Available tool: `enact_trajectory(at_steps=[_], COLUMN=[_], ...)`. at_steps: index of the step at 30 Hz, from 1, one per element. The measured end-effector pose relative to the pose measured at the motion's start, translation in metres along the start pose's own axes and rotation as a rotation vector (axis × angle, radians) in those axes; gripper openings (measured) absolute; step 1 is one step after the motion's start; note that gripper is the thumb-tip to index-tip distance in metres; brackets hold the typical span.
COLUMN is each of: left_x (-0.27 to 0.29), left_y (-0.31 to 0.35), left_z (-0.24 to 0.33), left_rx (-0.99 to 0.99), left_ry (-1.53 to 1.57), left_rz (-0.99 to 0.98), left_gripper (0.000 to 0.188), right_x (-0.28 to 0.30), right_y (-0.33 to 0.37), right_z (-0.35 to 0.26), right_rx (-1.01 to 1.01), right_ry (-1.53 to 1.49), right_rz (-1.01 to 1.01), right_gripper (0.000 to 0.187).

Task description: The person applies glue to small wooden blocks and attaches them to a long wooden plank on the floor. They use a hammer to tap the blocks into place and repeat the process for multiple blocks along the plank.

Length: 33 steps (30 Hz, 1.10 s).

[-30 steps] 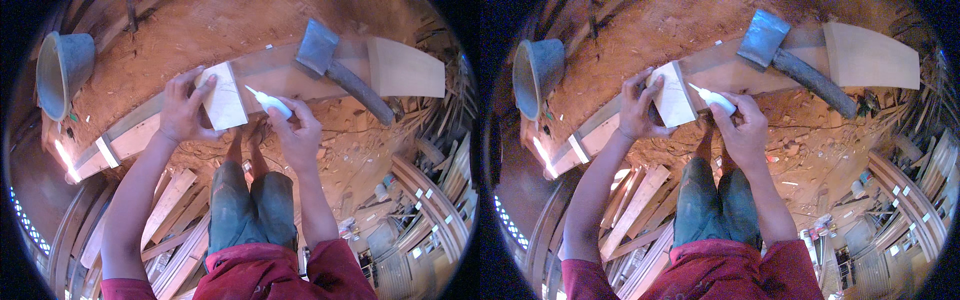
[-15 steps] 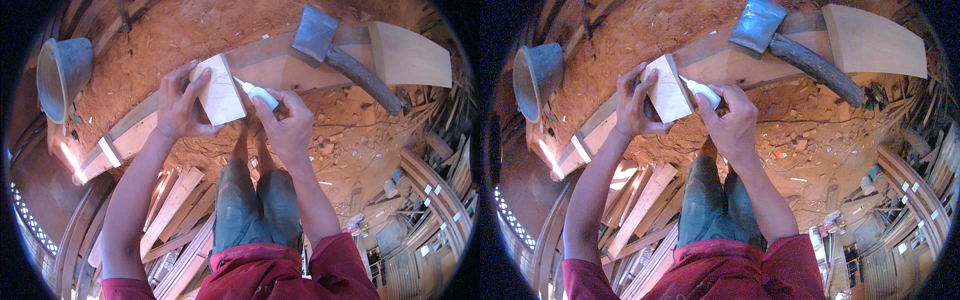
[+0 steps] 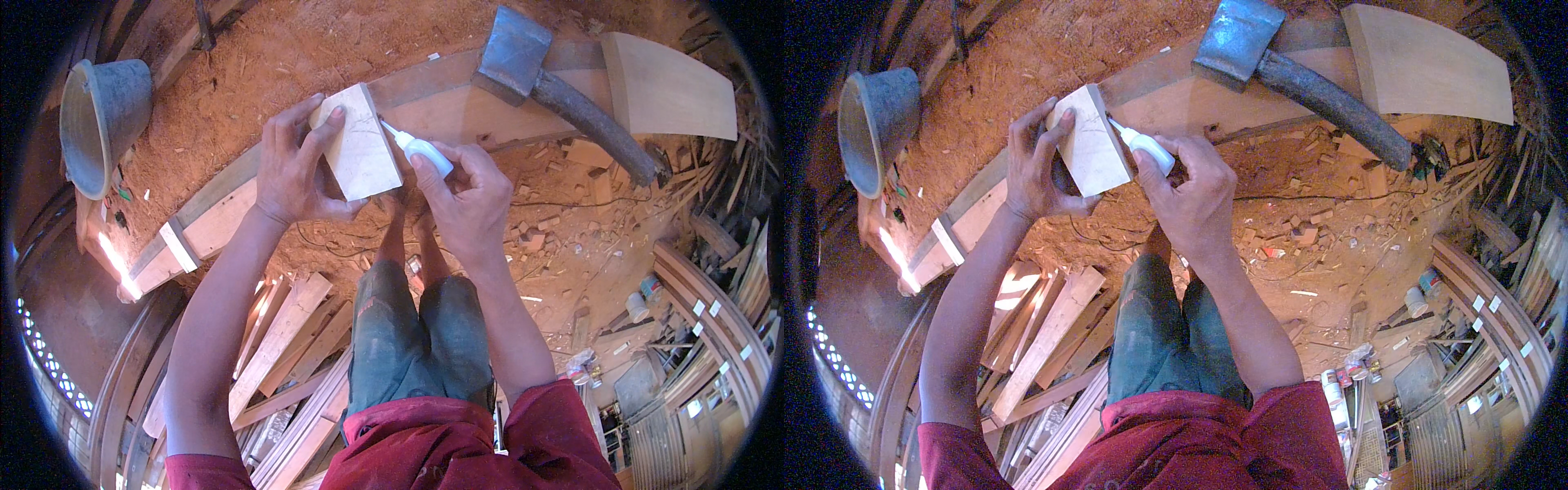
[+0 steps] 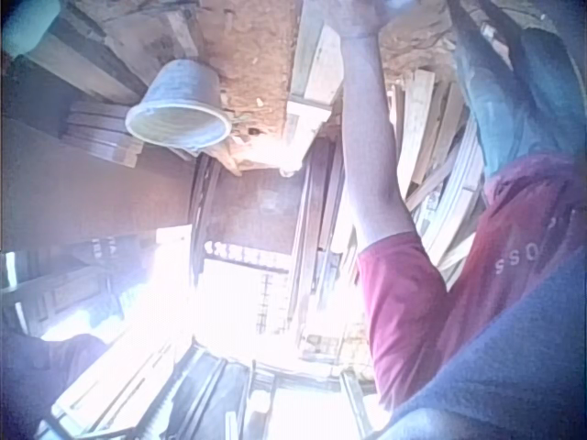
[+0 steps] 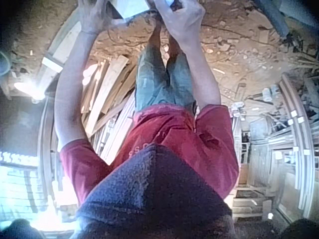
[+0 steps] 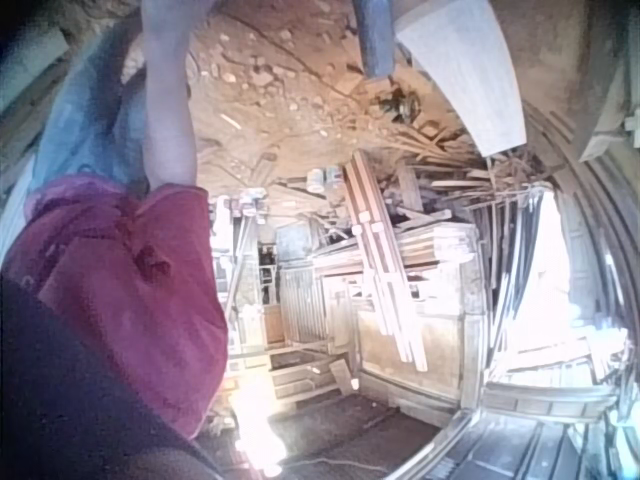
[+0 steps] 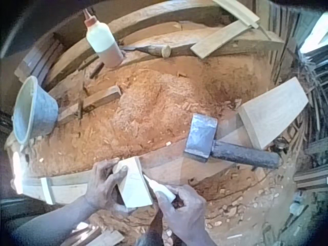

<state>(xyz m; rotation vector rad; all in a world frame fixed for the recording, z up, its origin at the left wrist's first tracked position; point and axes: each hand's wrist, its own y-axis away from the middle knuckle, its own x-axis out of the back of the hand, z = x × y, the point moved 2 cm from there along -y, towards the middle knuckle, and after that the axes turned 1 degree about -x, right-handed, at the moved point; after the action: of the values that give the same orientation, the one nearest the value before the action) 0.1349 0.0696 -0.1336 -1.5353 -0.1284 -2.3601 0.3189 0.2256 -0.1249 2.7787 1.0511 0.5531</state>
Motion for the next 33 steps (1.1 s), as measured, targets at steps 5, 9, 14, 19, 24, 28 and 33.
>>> enact_trajectory(at_steps=[5,9,14,19,24,28,33], left_x=[-0.003,-0.001,-0.002,-0.004,-0.004,-0.003,-0.002], left_y=[0.002,-0.001,0.0,0.002,0.002,0.0,-0.001], left_z=[-0.003,0.0,-0.001,-0.003,-0.002,-0.001,-0.001], left_rx=[-0.007,-0.029,-0.021,-0.003,-0.011,-0.029,-0.033], left_ry=[0.001,-0.016,-0.011,0.002,-0.014,-0.014,-0.021], left_rz=[0.012,0.038,0.038,0.018,0.012,0.049,0.048], left_gripper=[0.114,0.112,0.112,0.112,0.113,0.11,0.11], right_x=[0.005,0.01,0.014,0.019,0.022,0.025,0.027], right_y=[0.007,0.013,0.021,0.03,0.038,0.041,0.043], right_z=[0.001,-0.002,-0.006,-0.002,0.0,0.0,-0.001], right_rx=[-0.043,-0.028,-0.031,0.003,-0.035,-0.024,-0.059], right_ry=[0.003,0.072,0.086,0.102,0.073,0.078,0.088], right_rz=[-0.056,-0.048,-0.009,-0.013,-0.021,-0.023,-0.038], right_gripper=[0.024,0.024,0.02,0.019,0.019,0.019,0.02])
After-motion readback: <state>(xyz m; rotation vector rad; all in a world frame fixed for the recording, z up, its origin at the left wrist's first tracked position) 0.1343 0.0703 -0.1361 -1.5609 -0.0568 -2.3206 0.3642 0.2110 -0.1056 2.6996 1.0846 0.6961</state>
